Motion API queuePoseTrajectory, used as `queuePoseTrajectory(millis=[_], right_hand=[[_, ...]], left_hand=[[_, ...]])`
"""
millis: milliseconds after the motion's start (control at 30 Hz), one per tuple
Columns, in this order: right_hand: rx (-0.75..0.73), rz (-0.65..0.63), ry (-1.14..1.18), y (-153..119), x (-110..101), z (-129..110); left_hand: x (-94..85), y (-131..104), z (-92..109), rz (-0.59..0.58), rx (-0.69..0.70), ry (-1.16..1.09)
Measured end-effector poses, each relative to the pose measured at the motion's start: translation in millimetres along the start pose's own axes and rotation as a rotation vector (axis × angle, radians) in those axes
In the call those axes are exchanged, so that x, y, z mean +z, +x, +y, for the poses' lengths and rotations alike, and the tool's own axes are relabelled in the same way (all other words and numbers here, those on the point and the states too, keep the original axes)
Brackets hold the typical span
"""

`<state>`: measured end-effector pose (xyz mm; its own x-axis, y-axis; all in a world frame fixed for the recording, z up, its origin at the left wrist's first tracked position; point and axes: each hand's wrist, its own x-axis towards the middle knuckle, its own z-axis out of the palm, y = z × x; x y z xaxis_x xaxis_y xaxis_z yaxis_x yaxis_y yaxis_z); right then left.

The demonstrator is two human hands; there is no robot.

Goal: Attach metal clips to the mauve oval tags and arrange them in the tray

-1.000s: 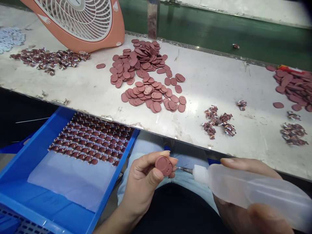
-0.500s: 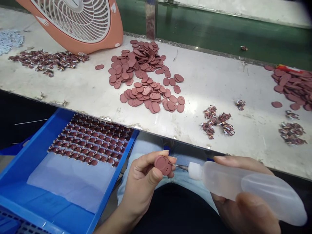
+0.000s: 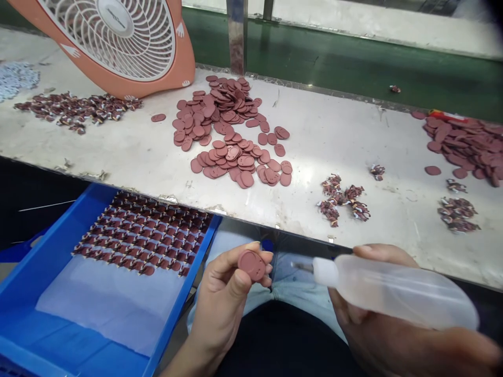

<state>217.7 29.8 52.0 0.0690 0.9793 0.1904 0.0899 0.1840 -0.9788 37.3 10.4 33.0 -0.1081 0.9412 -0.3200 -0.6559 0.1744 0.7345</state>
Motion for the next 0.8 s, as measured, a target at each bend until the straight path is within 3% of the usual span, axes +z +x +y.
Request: queuePoseTrajectory(millis=[67,167,333,533,667,800], right_hand=[[0.082,0.037,0.251,11.2,9.6,-3.3],[0.195,-0.065,0.370,26.8,19.6,2.5],[0.016,-0.290,-0.092,56.4,32.4,27.2],[-0.076,-0.295,-0.459,86.9,43.7,34.2],[-0.137,-0.298,-0.608,79.1,24.1,23.0],[-0.132,-0.117,-0.780,70.8,-26.8,19.0]], left_hand=[[-3.4,1.3,1.5,0.086,0.007,0.010],[-6.4,2.3,4.3,0.240,0.009,0.026],[-4.5,3.2,7.2,0.401,0.056,0.042],[-7.7,9.3,6.4,0.372,0.086,0.037],[-8.8,11.8,5.6,0.361,0.097,0.043],[-6.7,12.9,4.1,0.346,0.109,0.039]])
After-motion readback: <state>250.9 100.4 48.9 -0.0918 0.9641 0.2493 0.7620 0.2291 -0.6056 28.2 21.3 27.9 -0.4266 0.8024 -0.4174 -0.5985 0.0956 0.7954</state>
